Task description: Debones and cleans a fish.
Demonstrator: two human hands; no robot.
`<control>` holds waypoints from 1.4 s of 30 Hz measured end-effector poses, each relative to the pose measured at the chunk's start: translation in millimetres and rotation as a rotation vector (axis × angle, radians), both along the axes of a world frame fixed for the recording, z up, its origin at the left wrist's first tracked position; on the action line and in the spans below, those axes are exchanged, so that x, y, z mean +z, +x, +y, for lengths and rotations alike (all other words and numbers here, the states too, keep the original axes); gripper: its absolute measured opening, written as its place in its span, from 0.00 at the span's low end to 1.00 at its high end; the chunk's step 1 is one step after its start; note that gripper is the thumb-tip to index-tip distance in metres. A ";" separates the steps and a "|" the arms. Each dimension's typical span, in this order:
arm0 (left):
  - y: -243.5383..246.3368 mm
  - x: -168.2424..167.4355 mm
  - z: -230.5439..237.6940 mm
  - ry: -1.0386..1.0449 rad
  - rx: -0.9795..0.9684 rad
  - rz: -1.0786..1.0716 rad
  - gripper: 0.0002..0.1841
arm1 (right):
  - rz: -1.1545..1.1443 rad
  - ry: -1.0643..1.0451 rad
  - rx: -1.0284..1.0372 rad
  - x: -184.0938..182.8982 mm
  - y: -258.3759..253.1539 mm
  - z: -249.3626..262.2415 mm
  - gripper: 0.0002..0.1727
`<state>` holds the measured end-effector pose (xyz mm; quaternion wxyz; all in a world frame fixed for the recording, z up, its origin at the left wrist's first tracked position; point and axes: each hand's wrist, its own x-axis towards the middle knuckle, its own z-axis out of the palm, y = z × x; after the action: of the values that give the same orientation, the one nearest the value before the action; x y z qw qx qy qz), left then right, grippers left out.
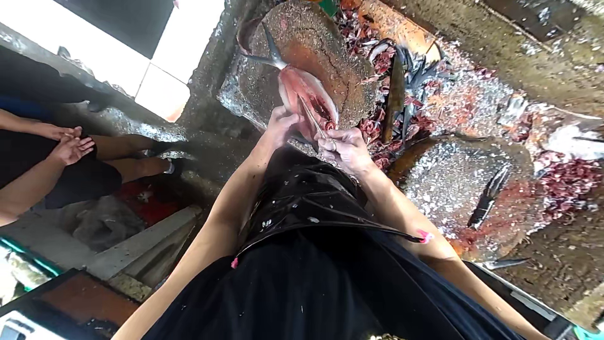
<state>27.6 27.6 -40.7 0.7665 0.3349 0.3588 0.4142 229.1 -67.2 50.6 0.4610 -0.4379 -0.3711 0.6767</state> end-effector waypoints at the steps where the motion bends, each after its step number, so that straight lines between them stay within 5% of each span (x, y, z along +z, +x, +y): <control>1: 1.8 -1.2 1.8 -0.014 -0.009 -0.020 0.09 | 0.053 0.074 0.006 9.1 4.8 3.0 0.11; 3: 6.7 -8.3 2.2 -0.050 0.007 -0.060 0.07 | 0.022 0.287 -0.011 42.9 17.7 17.7 0.13; 6: 20.9 -1.0 5.2 -0.086 0.064 -0.089 0.07 | -0.325 0.638 -0.264 75.1 46.4 46.9 0.15; 8: 43.3 20.7 28.5 -0.057 0.076 -0.075 0.09 | -0.656 0.431 -0.429 58.0 78.3 67.1 0.10; 10: 65.7 46.4 26.2 -0.057 0.101 -0.123 0.12 | -0.849 -0.047 -0.388 41.3 97.6 51.0 0.11; 11: 72.6 59.8 30.9 -0.035 0.111 -0.159 0.13 | -0.880 -0.107 -0.344 43.5 100.2 41.9 0.12; 13: 75.7 74.1 55.9 0.034 0.121 -0.221 0.14 | -0.840 0.024 -0.292 41.6 98.5 32.5 0.10; 16: 61.1 53.9 20.9 -0.099 0.154 -0.132 0.15 | -0.856 0.109 -0.148 26.8 85.2 -33.3 0.13; 18: 53.2 35.5 30.9 -0.163 0.195 -0.082 0.17 | -0.855 0.202 -0.098 12.0 79.3 -30.3 0.19; 26: 31.0 15.6 -13.2 -0.355 0.188 0.220 0.24 | -0.663 0.032 0.133 -13.6 71.8 -73.9 0.15; 32: 36.4 21.8 -15.6 -0.434 0.229 0.047 0.21 | -0.460 0.095 0.106 -39.8 65.7 -61.8 0.14; 40: 27.1 23.2 -10.5 -0.219 0.150 0.117 0.25 | -0.922 0.195 0.230 -26.2 60.2 -41.3 0.21; 42: 22.8 21.4 -5.9 -0.134 0.115 0.145 0.28 | -0.824 0.167 0.229 -19.7 58.7 -41.3 0.16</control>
<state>50.4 21.7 -19.2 0.7341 0.2910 0.4588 0.4073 287.7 -108.5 30.9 0.2304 -0.5887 -0.6236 0.4599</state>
